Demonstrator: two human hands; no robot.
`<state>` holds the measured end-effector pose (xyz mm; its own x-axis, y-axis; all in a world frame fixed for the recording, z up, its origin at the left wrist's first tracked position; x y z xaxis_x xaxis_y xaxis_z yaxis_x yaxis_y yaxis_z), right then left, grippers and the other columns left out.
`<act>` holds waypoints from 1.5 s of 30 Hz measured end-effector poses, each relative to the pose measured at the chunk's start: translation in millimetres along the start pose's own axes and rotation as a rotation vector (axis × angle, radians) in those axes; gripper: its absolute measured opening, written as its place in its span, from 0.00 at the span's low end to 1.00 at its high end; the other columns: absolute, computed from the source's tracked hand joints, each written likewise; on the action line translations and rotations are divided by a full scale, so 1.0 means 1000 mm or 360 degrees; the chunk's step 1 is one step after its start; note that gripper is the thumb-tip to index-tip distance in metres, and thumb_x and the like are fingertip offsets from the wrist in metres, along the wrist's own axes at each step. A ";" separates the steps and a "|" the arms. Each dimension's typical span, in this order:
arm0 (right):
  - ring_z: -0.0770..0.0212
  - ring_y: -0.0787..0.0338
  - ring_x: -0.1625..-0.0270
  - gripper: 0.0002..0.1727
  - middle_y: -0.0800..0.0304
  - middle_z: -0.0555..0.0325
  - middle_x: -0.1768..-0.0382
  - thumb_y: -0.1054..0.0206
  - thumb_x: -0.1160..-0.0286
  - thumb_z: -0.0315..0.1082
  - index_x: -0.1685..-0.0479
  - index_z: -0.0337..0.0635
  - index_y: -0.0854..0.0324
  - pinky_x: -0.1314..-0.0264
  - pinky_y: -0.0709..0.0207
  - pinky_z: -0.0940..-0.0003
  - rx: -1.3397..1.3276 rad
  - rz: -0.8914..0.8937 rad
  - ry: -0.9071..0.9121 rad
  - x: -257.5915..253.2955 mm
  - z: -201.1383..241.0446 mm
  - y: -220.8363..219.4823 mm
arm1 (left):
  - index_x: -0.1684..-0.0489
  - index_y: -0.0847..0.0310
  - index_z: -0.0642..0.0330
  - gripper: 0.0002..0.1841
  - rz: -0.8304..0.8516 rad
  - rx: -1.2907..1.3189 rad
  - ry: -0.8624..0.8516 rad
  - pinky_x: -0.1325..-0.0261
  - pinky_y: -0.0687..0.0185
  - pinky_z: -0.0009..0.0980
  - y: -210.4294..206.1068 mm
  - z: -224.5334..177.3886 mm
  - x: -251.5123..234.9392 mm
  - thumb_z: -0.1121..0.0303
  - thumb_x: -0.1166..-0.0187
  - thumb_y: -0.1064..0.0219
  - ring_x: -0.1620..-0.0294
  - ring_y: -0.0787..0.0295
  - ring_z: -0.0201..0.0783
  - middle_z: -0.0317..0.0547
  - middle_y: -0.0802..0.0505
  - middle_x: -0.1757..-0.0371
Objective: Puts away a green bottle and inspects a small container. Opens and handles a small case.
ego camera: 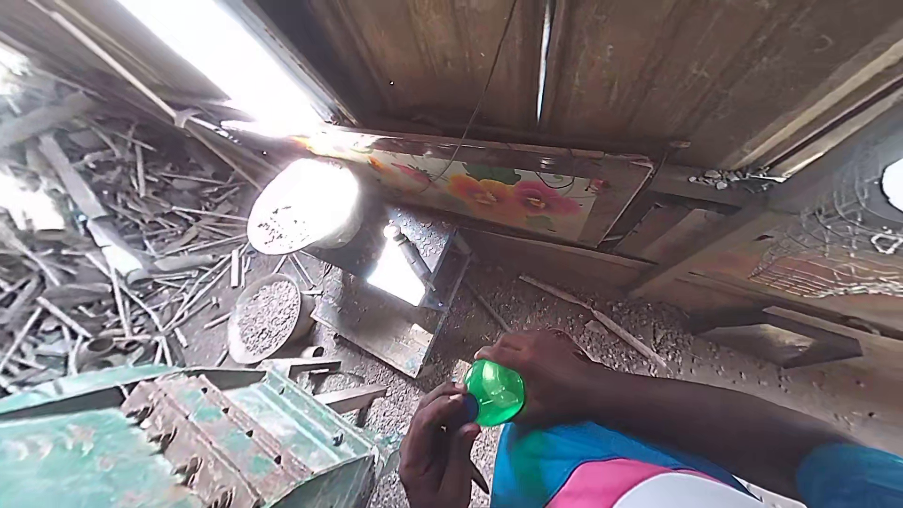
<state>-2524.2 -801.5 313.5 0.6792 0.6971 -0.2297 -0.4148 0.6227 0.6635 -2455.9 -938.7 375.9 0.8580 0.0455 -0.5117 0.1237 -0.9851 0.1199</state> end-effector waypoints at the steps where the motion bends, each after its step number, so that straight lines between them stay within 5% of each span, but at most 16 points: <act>1: 0.51 0.09 0.45 0.45 0.09 0.52 0.47 0.15 0.54 0.54 0.26 0.54 0.20 0.47 0.15 0.47 0.0001 0.0003 -0.0006 0.001 0.000 -0.002 | 0.34 0.15 0.38 0.15 0.0057 0.0007 -0.0015 0.30 0.17 0.26 0.000 0.000 0.001 0.60 0.17 0.31 0.33 0.13 0.29 0.25 0.08 0.37; 6: 0.51 0.09 0.47 0.46 0.09 0.52 0.49 0.16 0.54 0.56 0.25 0.54 0.21 0.48 0.15 0.48 0.0057 -0.0010 -0.0083 0.005 0.002 -0.010 | 0.38 0.09 0.39 0.15 -0.0017 -0.0026 0.0013 0.32 0.13 0.26 0.010 0.005 0.007 0.60 0.21 0.26 0.33 0.11 0.31 0.28 0.07 0.36; 13: 0.49 0.09 0.46 0.47 0.09 0.51 0.47 0.16 0.53 0.57 0.23 0.54 0.22 0.49 0.15 0.48 0.0175 -0.0123 -0.0275 0.013 0.006 -0.022 | 0.60 0.15 0.38 0.21 -0.0620 -0.0096 0.0225 0.53 0.11 0.16 0.020 0.011 0.018 0.66 0.48 0.12 0.52 0.11 0.18 0.19 0.10 0.52; 20: 0.50 0.09 0.48 0.48 0.10 0.51 0.48 0.14 0.55 0.58 0.24 0.54 0.22 0.50 0.16 0.47 0.0044 -0.0096 -0.0228 0.006 -0.001 -0.012 | 0.39 0.12 0.37 0.13 -0.0067 0.0124 -0.0006 0.32 0.16 0.25 0.005 0.012 -0.003 0.62 0.20 0.28 0.33 0.12 0.31 0.29 0.08 0.36; 25: 0.52 0.09 0.49 0.45 0.09 0.53 0.51 0.15 0.54 0.57 0.26 0.54 0.20 0.51 0.15 0.50 0.0053 -0.0045 -0.0030 -0.017 -0.006 0.007 | 0.31 0.15 0.37 0.15 0.0097 0.0121 -0.0070 0.25 0.20 0.29 0.001 0.010 -0.017 0.62 0.12 0.38 0.24 0.17 0.35 0.31 0.11 0.28; 28: 0.49 0.09 0.49 0.46 0.09 0.51 0.49 0.13 0.55 0.54 0.25 0.53 0.20 0.52 0.15 0.48 0.0034 0.0023 0.0035 -0.028 -0.010 0.020 | 0.30 0.15 0.40 0.16 0.0097 0.0116 -0.0081 0.30 0.18 0.25 0.001 0.010 -0.025 0.64 0.14 0.35 0.27 0.16 0.32 0.31 0.12 0.26; 32: 0.48 0.08 0.49 0.46 0.09 0.50 0.49 0.14 0.55 0.55 0.25 0.53 0.20 0.51 0.15 0.47 0.0105 -0.0010 0.0014 -0.033 -0.019 0.030 | 0.47 0.09 0.39 0.16 -0.0308 0.0082 -0.0044 0.40 0.13 0.20 0.001 0.016 -0.037 0.67 0.31 0.19 0.40 0.11 0.26 0.27 0.09 0.40; 37: 0.47 0.08 0.45 0.48 0.09 0.49 0.46 0.14 0.55 0.54 0.23 0.54 0.22 0.49 0.14 0.47 0.0169 -0.0074 -0.0081 -0.033 -0.028 0.041 | 0.58 0.14 0.37 0.16 -0.0530 0.0030 0.0018 0.53 0.15 0.14 -0.012 0.022 -0.049 0.65 0.39 0.14 0.51 0.13 0.20 0.23 0.12 0.52; 45: 0.51 0.07 0.48 0.50 0.08 0.51 0.49 0.13 0.62 0.59 0.27 0.53 0.19 0.50 0.13 0.50 0.0131 -0.0127 0.0042 -0.029 -0.037 0.052 | 0.35 0.15 0.40 0.16 0.0013 0.0362 -0.0045 0.29 0.17 0.28 -0.030 0.023 -0.058 0.68 0.19 0.29 0.30 0.14 0.33 0.34 0.09 0.34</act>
<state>-2587.7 -776.5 328.3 0.6913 0.6564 -0.3021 -0.3083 0.6460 0.6983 -2520.8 -915.2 381.9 0.8437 0.0357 -0.5356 -0.0017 -0.9976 -0.0692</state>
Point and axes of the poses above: each hand's wrist, its own x-axis away from the middle knuckle, its own y-axis out of the back of the hand, z = x × y, the point moved 9 cm from there along -x, towards the middle knuckle
